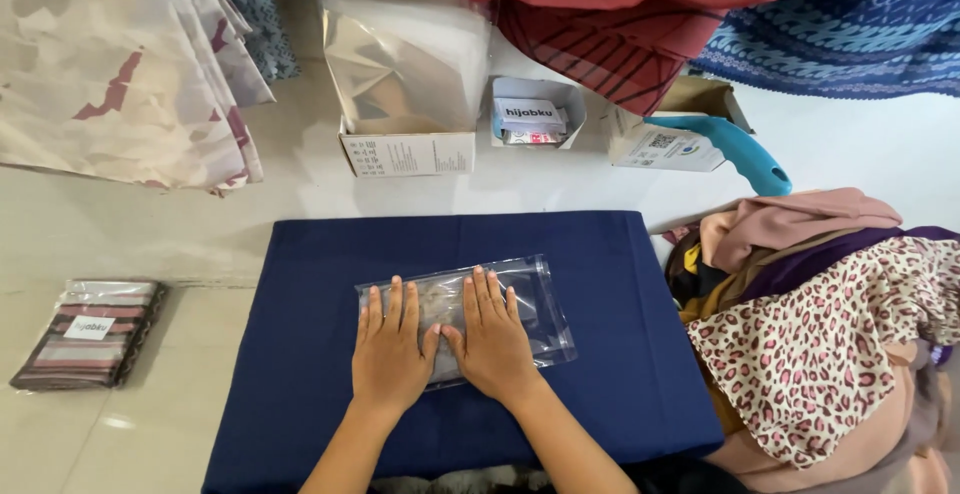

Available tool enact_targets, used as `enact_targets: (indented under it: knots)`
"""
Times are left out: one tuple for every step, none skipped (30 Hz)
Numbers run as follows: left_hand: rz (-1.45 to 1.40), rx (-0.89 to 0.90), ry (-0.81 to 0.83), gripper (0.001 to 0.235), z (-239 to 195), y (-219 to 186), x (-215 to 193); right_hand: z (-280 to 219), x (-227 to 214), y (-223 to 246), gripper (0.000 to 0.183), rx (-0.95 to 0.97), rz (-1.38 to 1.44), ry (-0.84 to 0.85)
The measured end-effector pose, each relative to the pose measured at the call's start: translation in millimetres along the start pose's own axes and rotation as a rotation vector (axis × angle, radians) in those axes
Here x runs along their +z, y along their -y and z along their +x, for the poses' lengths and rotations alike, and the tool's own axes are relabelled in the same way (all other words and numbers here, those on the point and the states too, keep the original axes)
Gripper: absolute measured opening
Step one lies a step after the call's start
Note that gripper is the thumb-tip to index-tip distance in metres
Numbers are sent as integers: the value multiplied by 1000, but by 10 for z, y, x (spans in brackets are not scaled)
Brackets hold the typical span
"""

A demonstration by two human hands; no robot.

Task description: The person folds a patterned scarf on a blue table using a lint roller to smooth the fabric. They then place the folded scarf into a clear plastic bag and seal it.

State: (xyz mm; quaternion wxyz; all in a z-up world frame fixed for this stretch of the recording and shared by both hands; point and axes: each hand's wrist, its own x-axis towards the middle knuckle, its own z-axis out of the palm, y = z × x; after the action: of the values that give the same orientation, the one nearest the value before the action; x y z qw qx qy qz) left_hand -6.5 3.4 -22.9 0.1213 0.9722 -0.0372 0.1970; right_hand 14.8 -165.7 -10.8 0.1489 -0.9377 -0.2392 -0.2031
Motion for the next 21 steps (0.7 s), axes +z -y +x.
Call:
enact_targets:
  knots:
    - [-5,-5,9,71,0,1,-4,-2,14,-3,75,7,8,-1]
    - [-11,-7,15,71,8,-3,-9,-3,23,-10,75,16,14,-5]
    - [-11,-3,15,71,2,4,4,-5,57,-35,75,18,14,-8]
    - [-11,-1,1,70,2,7,15,-5,85,-64,76,18,20,26]
    - [-11,1,-13,70,-4,11,24,-8,112,-88,77,17,27,59]
    - [-13,4,-21,70,1,29,61,21,125,-145,77,15,22,53]
    - [-31,11,-52,70,5,50,99,50,141,-198,83,59,58,190]
    - [-45,15,-80,70,-15,90,131,71,171,-228,89,102,100,332]
    - [-43,15,-84,70,31,114,33,98,178,-384,89,99,100,329]
    - [-195,-54,21,64,89,149,-68,144,192,-535,84,105,89,342]
    - [-346,-124,126,59,151,188,-171,197,207,-685,81,111,79,355]
    - [-347,-128,117,59,228,350,-96,261,166,-857,81,102,75,353]
    - [-167,-107,85,53,305,515,-21,330,126,-1029,75,120,-21,215]
    - [14,-90,58,48,354,683,53,378,93,-1188,69,138,-113,81]
    - [14,-98,54,48,465,795,20,426,77,-1298,69,129,-113,83]
    - [8,-130,240,46,567,906,-14,458,61,-1405,62,218,-35,186]
    - [0,-162,426,43,669,1012,-50,491,42,-1516,57,306,43,288]
    - [-1,-163,413,43,738,1037,-52,524,48,-1550,57,299,38,280]
    - [-14,-157,494,44,808,1058,-55,558,51,-1586,47,267,55,317]
    - [-25,-153,580,45,850,1086,-57,566,69,-1610,38,236,74,359]
    - [-26,-155,573,45,910,1116,-16,595,102,-1675,38,230,72,354]
